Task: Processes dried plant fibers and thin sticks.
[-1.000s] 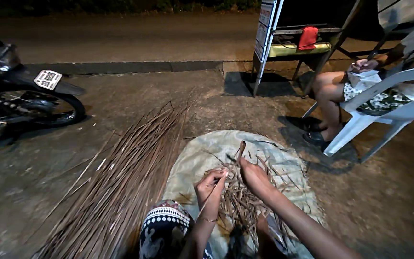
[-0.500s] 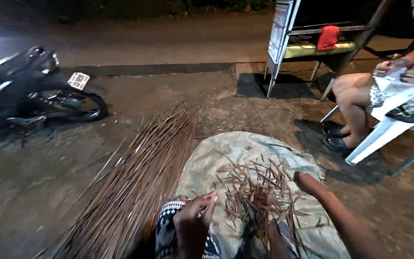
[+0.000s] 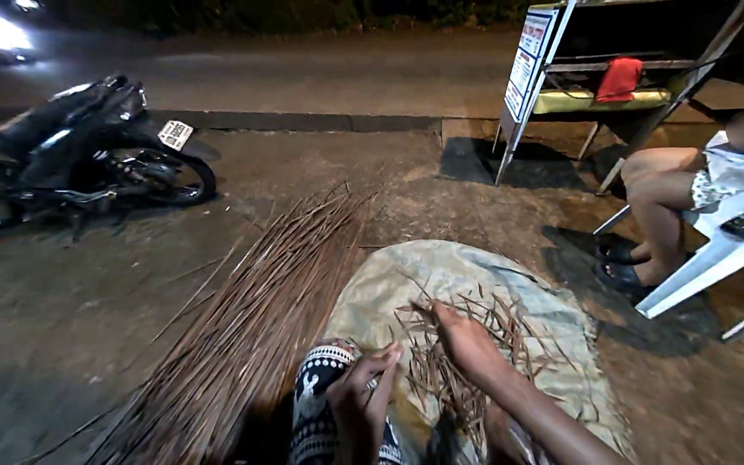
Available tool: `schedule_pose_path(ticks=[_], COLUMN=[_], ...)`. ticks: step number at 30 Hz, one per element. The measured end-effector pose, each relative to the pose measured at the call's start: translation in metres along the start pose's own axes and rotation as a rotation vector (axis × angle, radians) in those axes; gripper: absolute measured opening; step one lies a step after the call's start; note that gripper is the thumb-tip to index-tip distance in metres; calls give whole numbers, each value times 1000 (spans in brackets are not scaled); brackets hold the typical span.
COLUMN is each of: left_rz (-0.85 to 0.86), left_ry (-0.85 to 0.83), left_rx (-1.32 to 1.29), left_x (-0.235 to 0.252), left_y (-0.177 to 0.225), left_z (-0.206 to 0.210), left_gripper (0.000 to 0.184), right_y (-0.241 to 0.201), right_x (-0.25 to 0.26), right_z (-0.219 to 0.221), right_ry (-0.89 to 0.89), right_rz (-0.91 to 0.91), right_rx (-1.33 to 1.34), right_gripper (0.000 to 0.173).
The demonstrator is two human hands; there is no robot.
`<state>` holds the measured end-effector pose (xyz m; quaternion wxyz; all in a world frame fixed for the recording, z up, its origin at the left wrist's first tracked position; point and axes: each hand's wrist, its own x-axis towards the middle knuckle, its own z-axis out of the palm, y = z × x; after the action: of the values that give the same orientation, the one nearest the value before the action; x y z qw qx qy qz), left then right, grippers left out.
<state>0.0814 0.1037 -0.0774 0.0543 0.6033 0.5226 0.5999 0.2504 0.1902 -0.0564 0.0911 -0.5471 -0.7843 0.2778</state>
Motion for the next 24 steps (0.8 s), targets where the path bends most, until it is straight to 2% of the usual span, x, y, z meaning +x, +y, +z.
schedule_pose_path(ticks=[2,4,6,9,11,12,14,18,24], left_rz=[-52,-58,-90,-185,-162,-137,-106,-86,-69], left_ry=[-42,-88,-86,-70,-53,-45,-58,-101,-120], left_rx=[-8,-88,-154,-145,-169,-178,-191,-167,-176], left_x=[-6,-14,-18,-12,-8,-6,-5,-10,-18], left_y=[10,12,13,21,22,22,23,30,33], left_z=[-6,-9,-9,-10,-8,-7,-5,-4,-4], left_gripper=[11,9,7,10,10,10,9,10,8], right_y=[26,46,33,-16,-28,-26,-12,34,69], right_x=[14,16,5,-24,-33,-31,-21,0,12], right_z=[-9,-12,-14,4,21,24,21,13,13], right_ry=[2,19,21,63,157,176,173,177,97], right_rz=[122,171,163,-73,-232,-253,-207,68,131], right_rx=[24,-18,-29,-13,15,30,18,-72,-12], right_gripper=[32,30,31,31,27,25,26,31,31])
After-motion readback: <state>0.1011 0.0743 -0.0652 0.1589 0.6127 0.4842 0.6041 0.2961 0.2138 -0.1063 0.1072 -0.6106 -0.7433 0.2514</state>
